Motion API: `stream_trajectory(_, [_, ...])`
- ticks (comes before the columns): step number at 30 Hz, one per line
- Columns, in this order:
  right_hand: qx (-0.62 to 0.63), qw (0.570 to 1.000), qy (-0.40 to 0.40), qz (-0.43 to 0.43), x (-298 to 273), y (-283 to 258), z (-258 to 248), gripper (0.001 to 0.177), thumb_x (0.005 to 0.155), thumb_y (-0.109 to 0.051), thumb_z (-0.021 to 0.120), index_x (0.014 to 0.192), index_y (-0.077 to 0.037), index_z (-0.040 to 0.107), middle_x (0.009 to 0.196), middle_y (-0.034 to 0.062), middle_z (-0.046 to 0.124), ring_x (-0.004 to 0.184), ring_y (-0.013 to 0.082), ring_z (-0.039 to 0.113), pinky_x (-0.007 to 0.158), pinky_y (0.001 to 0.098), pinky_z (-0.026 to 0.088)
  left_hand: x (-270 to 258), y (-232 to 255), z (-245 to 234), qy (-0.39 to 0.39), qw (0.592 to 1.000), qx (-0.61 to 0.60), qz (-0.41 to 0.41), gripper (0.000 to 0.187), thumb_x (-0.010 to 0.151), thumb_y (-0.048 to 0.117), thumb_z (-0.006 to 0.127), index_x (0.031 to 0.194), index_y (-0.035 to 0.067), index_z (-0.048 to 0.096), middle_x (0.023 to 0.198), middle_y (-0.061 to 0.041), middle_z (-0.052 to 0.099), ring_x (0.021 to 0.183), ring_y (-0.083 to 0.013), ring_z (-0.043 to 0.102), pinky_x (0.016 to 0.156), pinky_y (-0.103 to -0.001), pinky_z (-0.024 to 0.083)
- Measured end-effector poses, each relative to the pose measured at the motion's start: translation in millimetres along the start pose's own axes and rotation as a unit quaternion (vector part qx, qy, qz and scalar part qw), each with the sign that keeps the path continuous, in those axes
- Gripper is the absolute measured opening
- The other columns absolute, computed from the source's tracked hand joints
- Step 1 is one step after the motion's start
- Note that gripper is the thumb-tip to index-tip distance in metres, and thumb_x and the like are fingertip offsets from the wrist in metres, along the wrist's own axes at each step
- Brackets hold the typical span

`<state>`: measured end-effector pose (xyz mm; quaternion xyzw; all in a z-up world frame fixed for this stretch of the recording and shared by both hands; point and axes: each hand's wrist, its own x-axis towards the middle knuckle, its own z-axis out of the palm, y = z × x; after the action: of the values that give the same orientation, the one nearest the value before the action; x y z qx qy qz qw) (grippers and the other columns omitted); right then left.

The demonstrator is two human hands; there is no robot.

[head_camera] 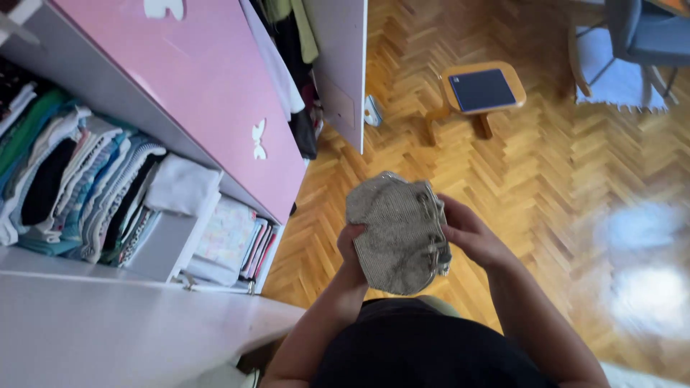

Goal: The person folds a cloth and places it in a wardrobe drawer, then puts a silver handbag on a wardrobe shelf. They later place coins and a small bottle into a white handbag and store it in the wardrobe. The person also picks up a bottle from the bed.

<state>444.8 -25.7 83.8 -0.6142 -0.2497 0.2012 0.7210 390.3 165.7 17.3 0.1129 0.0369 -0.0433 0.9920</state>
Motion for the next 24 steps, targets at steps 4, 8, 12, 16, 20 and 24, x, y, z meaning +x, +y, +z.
stream_trajectory(4, [-0.046,0.993,0.020,0.109,46,46,-78,0.019,0.073,-0.009,0.079,0.070,0.000,0.062,0.050,0.0064,0.053,0.043,0.0150,0.055,0.039,0.0273,0.044,77,6,-81,0.015,0.986,0.133,0.097,0.089,0.064,0.019,0.069,0.151,0.009,0.049,0.136,-0.018,0.062,0.122,-0.0369,0.062,0.105,-0.053,0.049])
stream_trajectory(8, [-0.122,0.988,0.061,0.073,108,32,-128,0.026,0.081,-0.009,0.072,0.058,-0.006,0.059,0.047,0.0009,0.045,0.040,0.0074,0.043,0.040,0.0205,0.029,151,10,-152,0.045,0.946,0.254,0.198,0.082,0.075,0.014,0.069,0.152,0.004,0.044,0.136,-0.020,0.060,0.124,-0.0370,0.061,0.105,-0.055,0.052])
stream_trajectory(12, [-0.258,0.966,-0.004,0.018,194,13,-184,0.025,0.074,-0.010,0.085,0.058,-0.008,0.066,0.047,-0.0012,0.043,0.048,0.0084,0.035,0.048,0.0237,0.025,189,14,-72,0.077,0.897,0.332,0.282,0.086,0.078,0.016,0.070,0.157,0.002,0.037,0.138,-0.023,0.056,0.127,-0.0373,0.056,0.107,-0.054,0.049])
stream_trajectory(16, [-0.065,0.992,-0.098,0.040,275,-16,-214,0.016,0.080,-0.006,0.080,0.083,0.002,0.067,0.056,-0.0024,0.049,0.051,0.0045,0.043,0.048,0.0189,0.031,255,13,-117,0.021,0.751,0.426,0.504,0.055,0.081,0.014,0.078,0.130,0.005,0.054,0.132,-0.021,0.060,0.121,-0.0360,0.062,0.100,-0.047,0.055])
stream_trajectory(20, [0.022,0.970,-0.240,-0.026,342,-65,-214,0.045,0.070,0.020,0.075,0.115,0.017,0.066,0.058,-0.0041,0.043,0.061,0.0060,0.053,0.061,0.0141,0.042,269,11,-119,0.017,0.892,0.236,0.385,0.120,0.064,-0.014,0.076,0.165,0.022,0.022,0.155,-0.016,0.050,0.137,-0.0339,0.054,0.110,-0.046,0.047])
stream_trajectory(24, [-0.208,0.936,-0.237,-0.156,400,-81,-206,0.033,0.084,0.013,0.071,0.115,0.003,0.073,0.074,0.0082,0.058,0.067,0.0132,0.054,0.065,0.0256,0.047,272,19,-90,0.086,0.822,0.360,0.433,0.143,0.061,-0.016,0.087,0.166,0.025,-0.001,0.165,-0.018,0.030,0.147,-0.0334,0.038,0.119,-0.046,0.037])
